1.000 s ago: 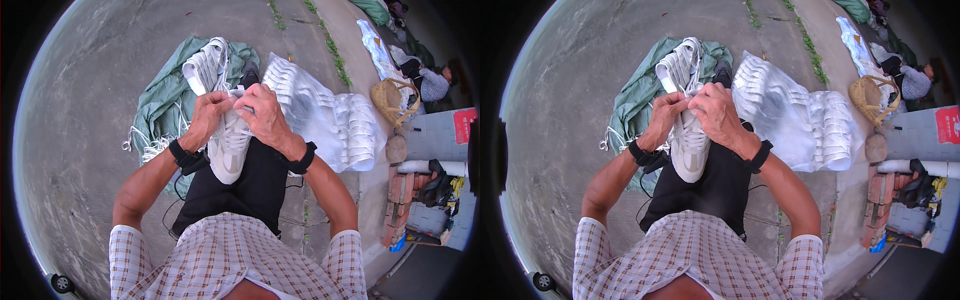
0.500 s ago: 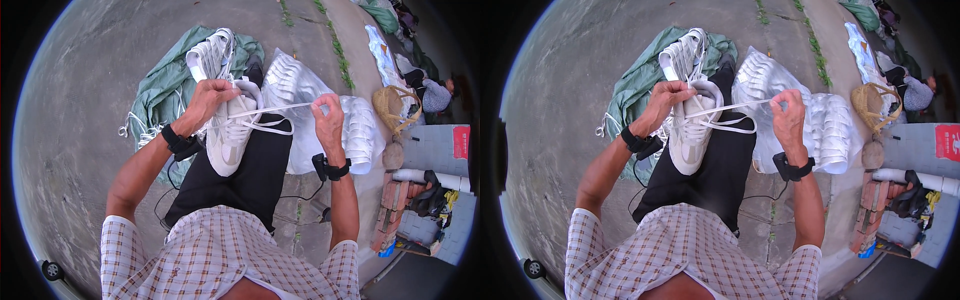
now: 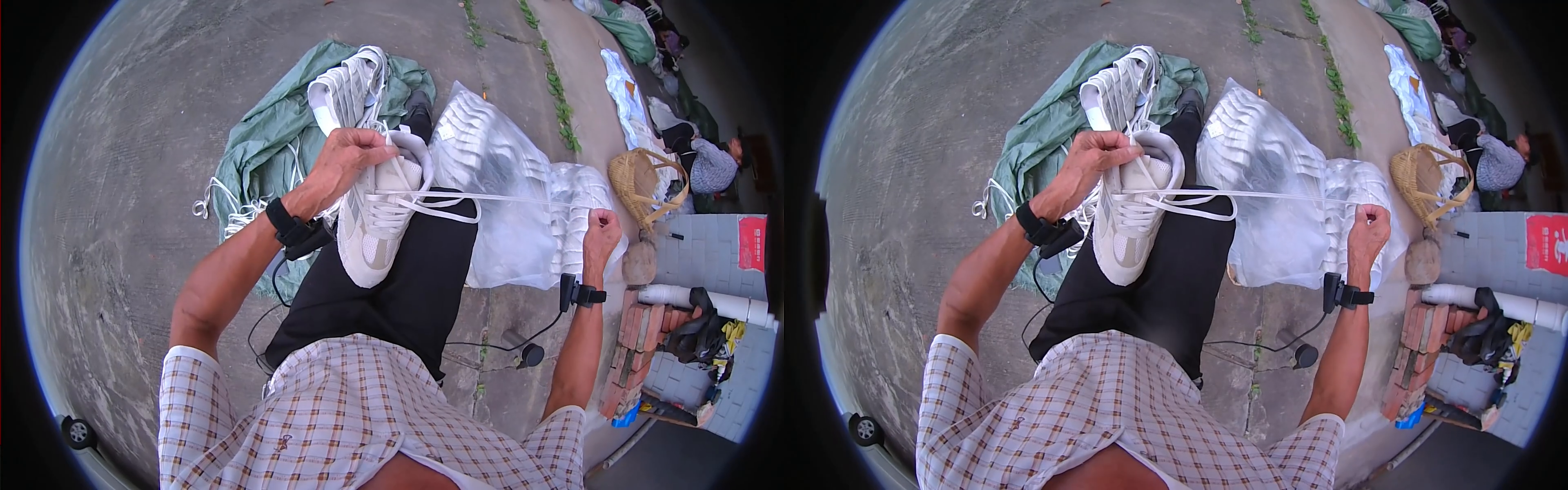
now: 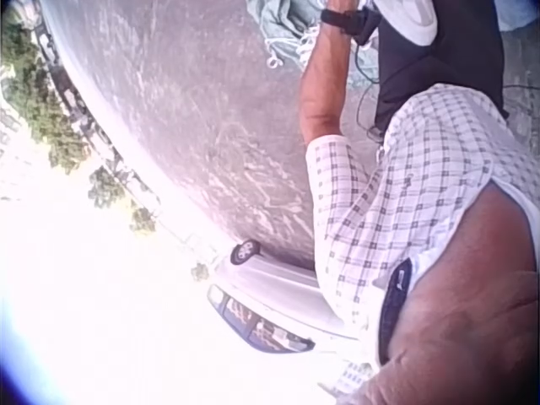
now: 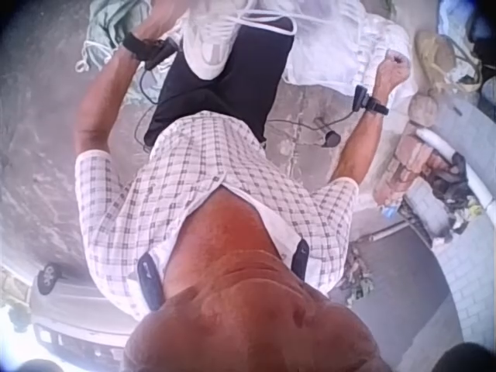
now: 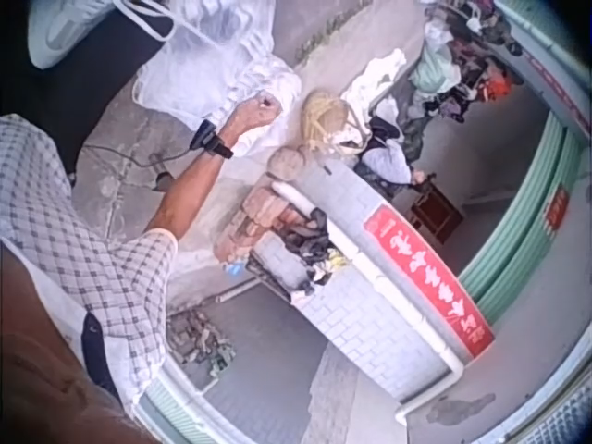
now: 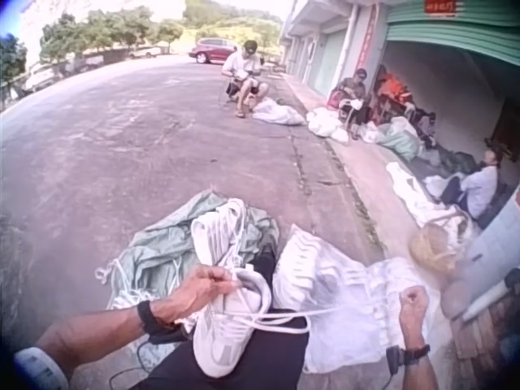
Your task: Lacing a pair of white athletic shoes while sitting outdoors.
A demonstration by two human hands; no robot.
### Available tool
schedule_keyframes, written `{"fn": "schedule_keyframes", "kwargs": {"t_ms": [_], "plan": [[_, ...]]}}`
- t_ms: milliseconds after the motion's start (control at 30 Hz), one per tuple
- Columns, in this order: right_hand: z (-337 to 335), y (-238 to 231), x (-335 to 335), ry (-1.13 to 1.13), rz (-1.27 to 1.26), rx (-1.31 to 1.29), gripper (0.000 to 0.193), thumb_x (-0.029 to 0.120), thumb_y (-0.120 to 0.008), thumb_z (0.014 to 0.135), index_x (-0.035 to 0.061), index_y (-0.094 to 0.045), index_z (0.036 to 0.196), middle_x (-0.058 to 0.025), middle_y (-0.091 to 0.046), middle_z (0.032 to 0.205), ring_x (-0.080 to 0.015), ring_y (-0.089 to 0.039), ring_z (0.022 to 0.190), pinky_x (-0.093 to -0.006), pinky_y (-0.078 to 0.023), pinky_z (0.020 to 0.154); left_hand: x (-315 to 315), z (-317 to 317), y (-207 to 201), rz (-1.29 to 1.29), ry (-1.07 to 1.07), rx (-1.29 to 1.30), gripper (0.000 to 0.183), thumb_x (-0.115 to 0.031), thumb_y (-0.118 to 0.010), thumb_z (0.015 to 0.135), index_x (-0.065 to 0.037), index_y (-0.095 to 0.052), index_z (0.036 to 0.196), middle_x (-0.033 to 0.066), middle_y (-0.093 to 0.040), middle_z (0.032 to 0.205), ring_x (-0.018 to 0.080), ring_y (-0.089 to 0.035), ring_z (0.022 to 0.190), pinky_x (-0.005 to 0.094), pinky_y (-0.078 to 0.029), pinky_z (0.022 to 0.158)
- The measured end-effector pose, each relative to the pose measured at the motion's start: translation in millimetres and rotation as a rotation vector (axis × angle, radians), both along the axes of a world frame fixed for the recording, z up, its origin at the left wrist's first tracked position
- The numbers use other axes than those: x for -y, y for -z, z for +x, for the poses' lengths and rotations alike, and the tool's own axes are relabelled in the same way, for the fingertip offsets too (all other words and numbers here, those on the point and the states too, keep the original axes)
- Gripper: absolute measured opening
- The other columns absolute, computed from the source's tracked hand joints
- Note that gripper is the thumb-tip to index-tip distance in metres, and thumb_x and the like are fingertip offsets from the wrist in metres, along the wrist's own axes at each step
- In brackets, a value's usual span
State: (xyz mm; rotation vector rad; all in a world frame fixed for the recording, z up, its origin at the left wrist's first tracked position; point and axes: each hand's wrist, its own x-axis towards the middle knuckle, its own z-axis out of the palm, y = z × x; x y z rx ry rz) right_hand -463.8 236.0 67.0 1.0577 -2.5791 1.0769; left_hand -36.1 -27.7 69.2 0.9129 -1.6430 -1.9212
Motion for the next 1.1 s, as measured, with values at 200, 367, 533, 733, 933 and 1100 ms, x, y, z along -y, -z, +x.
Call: {"fn": "schedule_keyframes", "kwargs": {"t_ms": [200,367,533,733,933,1100], "plan": [[-21.1,21.2,-36.9,0.212,0.153,-0.059,0.012,0.007,-0.069,0.085,-0.0037,-0.066,0.089,-0.0159,-0.063,0.087,-0.0284,-0.061,0.084,-0.0398,-0.048,0.083,-2.8,-15.3,-2.8,-0.020,0.008,-0.003,0.015,-0.017,-0.070,0.094,-0.004,-0.075,0.088,0.0013,-0.071,0.081,0.0067,-0.060,0.072,0.0224,-0.047,0.071],[137.2,-14.7,36.0,-0.504,0.067,0.079,0.010,0.008,-0.065,0.088,-0.0018,-0.067,0.091,-0.0143,-0.061,0.094,-0.0326,-0.058,0.095,-0.0409,-0.046,0.085,-5.6,-10.5,-2.0,-0.004,-0.043,0.016,0.015,-0.017,-0.071,0.094,-0.004,-0.075,0.087,0.0006,-0.070,0.079,0.0061,-0.059,0.069,0.0217,-0.045,0.067],[217.9,-7.5,77.4,-0.834,0.110,0.056,0.012,0.016,-0.071,0.087,0.0034,-0.071,0.088,-0.0096,-0.058,0.091,-0.0292,-0.053,0.095,-0.0407,-0.038,0.088,-4.3,-16.5,-0.7,-0.004,-0.063,0.049,0.017,-0.018,-0.070,0.094,-0.003,-0.075,0.090,0.0008,-0.070,0.081,0.0057,-0.059,0.073,0.0212,-0.045,0.070],[234.2,4.4,93.0,-0.867,0.163,0.136,0.011,0.016,-0.076,0.081,0.0065,-0.071,0.084,-0.0060,-0.056,0.089,-0.0261,-0.052,0.094,-0.0415,-0.035,0.088,-7.6,-14.2,-4.7,0.060,-0.088,0.007,0.017,-0.019,-0.071,0.093,-0.003,-0.074,0.087,-0.0015,-0.067,0.079,0.0052,-0.055,0.073,0.0220,-0.041,0.070],[211.9,-14.0,72.7,-0.893,0.110,0.277,0.013,0.013,-0.079,0.076,0.0062,-0.068,0.076,-0.0061,-0.062,0.089,-0.0260,-0.054,0.093,-0.0406,-0.035,0.089,3.7,13.6,-2.0,-0.104,-0.468,-0.105,0.014,-0.018,-0.073,0.093,-0.004,-0.075,0.089,-0.0035,-0.066,0.080,0.0057,-0.050,0.075,0.0247,-0.039,0.077],[202.7,-12.8,69.8,-0.933,0.137,0.263,0.016,0.014,-0.080,0.076,0.0068,-0.067,0.082,-0.0069,-0.062,0.099,-0.0264,-0.054,0.102,-0.0419,-0.037,0.092,61.7,93.0,-34.1,-0.226,-0.832,-0.088,0.018,-0.021,-0.070,0.096,-0.005,-0.076,0.102,-0.0019,-0.066,0.092,0.0088,-0.052,0.087,0.0274,-0.041,0.080]]}}
